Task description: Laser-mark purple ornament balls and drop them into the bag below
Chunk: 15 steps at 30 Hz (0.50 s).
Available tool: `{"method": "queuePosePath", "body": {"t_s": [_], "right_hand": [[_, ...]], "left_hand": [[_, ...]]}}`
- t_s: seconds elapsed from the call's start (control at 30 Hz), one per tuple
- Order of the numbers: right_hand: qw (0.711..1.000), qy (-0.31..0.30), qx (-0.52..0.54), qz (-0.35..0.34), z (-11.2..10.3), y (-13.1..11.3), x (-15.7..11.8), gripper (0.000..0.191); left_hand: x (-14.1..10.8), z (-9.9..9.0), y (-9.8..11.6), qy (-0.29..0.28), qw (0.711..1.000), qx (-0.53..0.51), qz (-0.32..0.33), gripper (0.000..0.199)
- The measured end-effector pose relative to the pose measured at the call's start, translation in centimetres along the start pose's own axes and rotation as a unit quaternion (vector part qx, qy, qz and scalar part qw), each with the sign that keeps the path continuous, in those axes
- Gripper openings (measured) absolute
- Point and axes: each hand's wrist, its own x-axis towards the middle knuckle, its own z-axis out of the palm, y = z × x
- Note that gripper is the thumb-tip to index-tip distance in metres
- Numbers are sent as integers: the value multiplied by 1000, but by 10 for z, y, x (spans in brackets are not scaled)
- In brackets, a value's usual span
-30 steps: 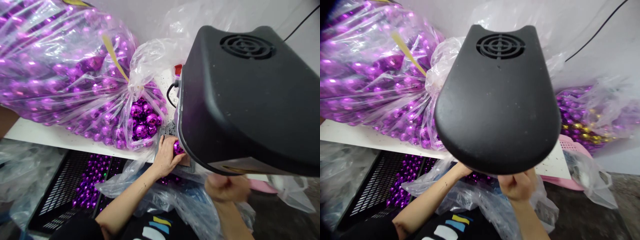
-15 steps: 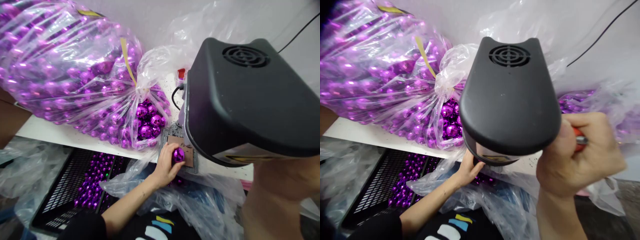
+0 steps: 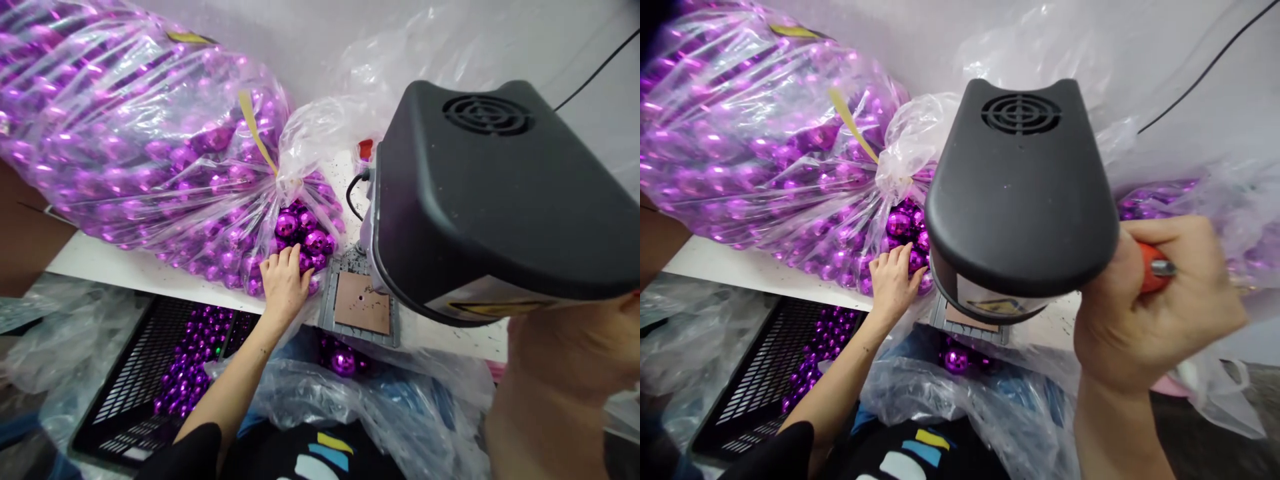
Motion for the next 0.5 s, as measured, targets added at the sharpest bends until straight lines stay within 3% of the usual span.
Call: {"method": "queuePosePath", "body": {"t_s": [0.1,0.17,0.23,0.33,0.5], "right_hand": [[998,44,44,-22,6,12,2,47],[996,50,56,-40,8,19,3,50],[996,47,50,-48,10,20,4,54],[997,43,44,-51,11,12,8,49],[999,-23,8,-42,12,-1,18,34]], "left_hand": [[-2,-11,3,-14,994,-113,-5,52],[-12,-19,12,-32,961,-272,-36,54],[-24,-24,20,-101,890,-437,-77,53],[-38,-18,28,-224,757,-598,-135,53],[-43,2,30,-275,575,-738,-222,48]]}}
